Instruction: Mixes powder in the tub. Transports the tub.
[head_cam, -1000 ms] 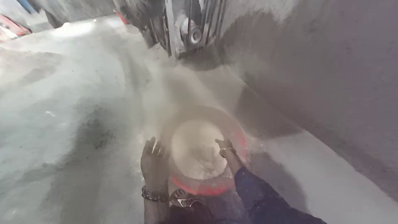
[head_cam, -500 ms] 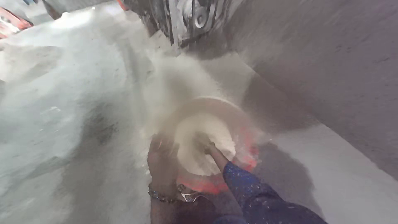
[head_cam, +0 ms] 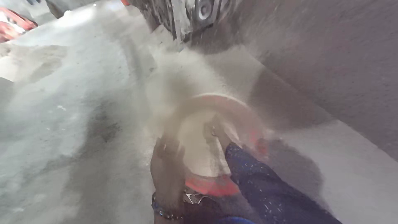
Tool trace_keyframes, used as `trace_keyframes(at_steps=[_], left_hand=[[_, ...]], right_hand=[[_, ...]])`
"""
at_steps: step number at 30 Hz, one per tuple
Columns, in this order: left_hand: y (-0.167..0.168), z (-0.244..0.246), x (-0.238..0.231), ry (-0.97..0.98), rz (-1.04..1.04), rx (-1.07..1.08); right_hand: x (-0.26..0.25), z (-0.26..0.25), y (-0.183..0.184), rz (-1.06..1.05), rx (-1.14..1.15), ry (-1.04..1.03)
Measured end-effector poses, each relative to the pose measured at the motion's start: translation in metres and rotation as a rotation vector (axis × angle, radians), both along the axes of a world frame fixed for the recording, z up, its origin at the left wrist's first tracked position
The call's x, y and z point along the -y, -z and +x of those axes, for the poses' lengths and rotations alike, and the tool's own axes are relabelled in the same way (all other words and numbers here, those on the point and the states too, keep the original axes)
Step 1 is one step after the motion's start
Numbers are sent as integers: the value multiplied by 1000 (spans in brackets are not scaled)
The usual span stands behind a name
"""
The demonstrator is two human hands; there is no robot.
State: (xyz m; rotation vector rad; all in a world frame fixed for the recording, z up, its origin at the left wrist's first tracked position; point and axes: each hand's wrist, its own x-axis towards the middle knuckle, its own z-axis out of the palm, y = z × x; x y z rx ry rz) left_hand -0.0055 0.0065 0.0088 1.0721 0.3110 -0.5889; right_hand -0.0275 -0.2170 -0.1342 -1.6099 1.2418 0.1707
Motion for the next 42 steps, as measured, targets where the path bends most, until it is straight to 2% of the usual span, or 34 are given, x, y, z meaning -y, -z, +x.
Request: trace_keyframes(at_steps=[1, 2, 3, 5, 7, 10, 16, 20, 22, 25, 27, 28, 32, 35, 37, 39, 40, 42], left_hand=[[0, 2, 0, 3, 1, 5], [1, 3, 1, 8, 4, 6], [1, 3, 2, 11, 10, 2], [3, 3, 4, 4, 26, 2], [3, 3, 6, -3, 29, 5], [4, 4, 5, -1, 21, 23], [6, 5, 1, -65, 55, 5], [10, 5, -7, -73, 17, 5], [8, 5, -7, -93, 13, -8], [7, 5, -8, -86, 2, -10], [2, 5, -5, -75, 3, -11], [1, 5, -4, -69, 6, -3], [-3, 1, 1, -40, -26, -2], [-5, -2, 1, -51, -26, -7], [-4, 0, -1, -61, -1, -1], [-3, 5, -3, -69, 32, 11], [-1, 8, -4, -70, 47, 20], [2, 11, -3, -68, 52, 23]], right_hand=[[-5, 15, 5, -49, 2, -144], [-16, 29, 37, -275, 114, -208], [-30, 47, 92, -603, 353, -137], [-38, 68, 73, -296, 154, -406], [-56, 76, 56, -160, 59, -590], [-81, 75, 83, -331, 4, -943], [-110, 7, 96, -392, -2, -1260], [-107, -41, 102, -481, -165, -1443], [-92, -59, 111, -509, -134, -1354], [-66, -81, 117, -486, -25, -879], [-48, -75, 91, -437, -37, -583], [-36, -67, 79, -413, -61, -498], [8, -41, 72, -476, 11, -361], [2, -7, 53, -436, 65, -187], [-11, 18, -9, -149, -102, -329], [-37, 46, -17, -129, -143, -506], [-53, 58, 0, -202, -129, -622], [-87, 77, 77, -435, 84, -660]])
